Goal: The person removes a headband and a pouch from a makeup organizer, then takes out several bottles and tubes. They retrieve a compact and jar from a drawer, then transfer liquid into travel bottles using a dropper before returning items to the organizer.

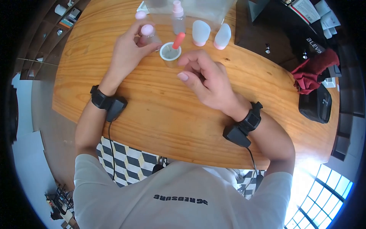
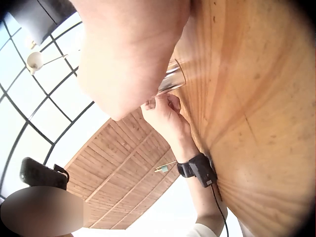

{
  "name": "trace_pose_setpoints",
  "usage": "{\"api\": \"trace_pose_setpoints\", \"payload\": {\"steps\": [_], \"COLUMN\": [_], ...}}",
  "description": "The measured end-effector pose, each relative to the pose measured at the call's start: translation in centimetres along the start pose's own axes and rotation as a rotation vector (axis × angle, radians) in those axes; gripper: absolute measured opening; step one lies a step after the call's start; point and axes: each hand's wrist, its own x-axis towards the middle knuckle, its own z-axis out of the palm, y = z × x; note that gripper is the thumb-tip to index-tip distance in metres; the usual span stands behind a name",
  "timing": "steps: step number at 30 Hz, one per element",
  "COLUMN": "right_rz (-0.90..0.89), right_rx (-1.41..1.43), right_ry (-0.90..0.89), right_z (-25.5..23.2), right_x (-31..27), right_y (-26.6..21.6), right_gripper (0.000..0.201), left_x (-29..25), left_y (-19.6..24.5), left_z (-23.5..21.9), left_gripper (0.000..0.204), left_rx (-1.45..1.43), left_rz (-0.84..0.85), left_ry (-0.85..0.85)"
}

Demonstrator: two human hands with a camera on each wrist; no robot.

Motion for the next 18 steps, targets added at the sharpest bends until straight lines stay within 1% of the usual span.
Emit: {"api": "trace_pose_setpoints", "payload": {"steps": [1,3,4,6,7,9,10,12,14,16,18], "right_rz": [-0.005,-0.005,-0.004,0.008,0.021,0.023,0.024,0.021,0.017,-0.060,-0.048], "right_rx": [-0.004,-0.018,-0.030,-0.030,-0.027,-0.028,-0.030,-0.059,-0.088,-0.196,-0.193], "right_ry": [-0.002,-0.005,-0.006,-0.016,-0.024,-0.017,-0.012,-0.008,-0.004,0.008,0.027], "right_z": [0.0,0.0,-0.1,-0.2,-0.2,-0.1,-0.1,-0.1,0.0,0.2,0.2], "right_x": [0.0,0.0,0.0,0.0,0.0,0.0,0.0,0.0,0.1,0.5,0.6], "right_y": [0.0,0.0,0.0,0.0,0.0,-0.1,-0.1,-0.1,-0.2,-0.6,-0.6], "right_gripper": [0.027,0.026,0.026,0.025,0.024,0.023,0.021,0.019,0.016,0.012,0.012], "left_x": [0.0,0.1,0.1,-0.1,-0.1,-0.2,-0.3,-0.4,-0.3,-0.3,-0.2], "left_y": [-0.1,-0.1,-0.1,0.5,0.5,0.5,0.5,0.7,0.5,0.1,-0.1], "left_z": [0.0,0.2,0.3,0.2,0.1,-0.2,-0.1,0.1,0.2,0.6,0.9], "left_gripper": [0.049,0.049,0.049,0.036,0.036,0.033,0.033,0.032,0.029,0.026,0.020], "left_rx": [0.001,-0.085,-0.086,-0.049,-0.049,0.093,0.093,0.064,0.078,0.092,0.013], "left_rz": [-0.001,0.005,0.004,-0.063,-0.063,-0.094,-0.093,-0.169,-0.148,-0.126,-0.071], "left_ry": [0.003,0.082,0.084,0.106,0.106,0.026,0.026,-0.011,-0.011,-0.012,0.049]}}
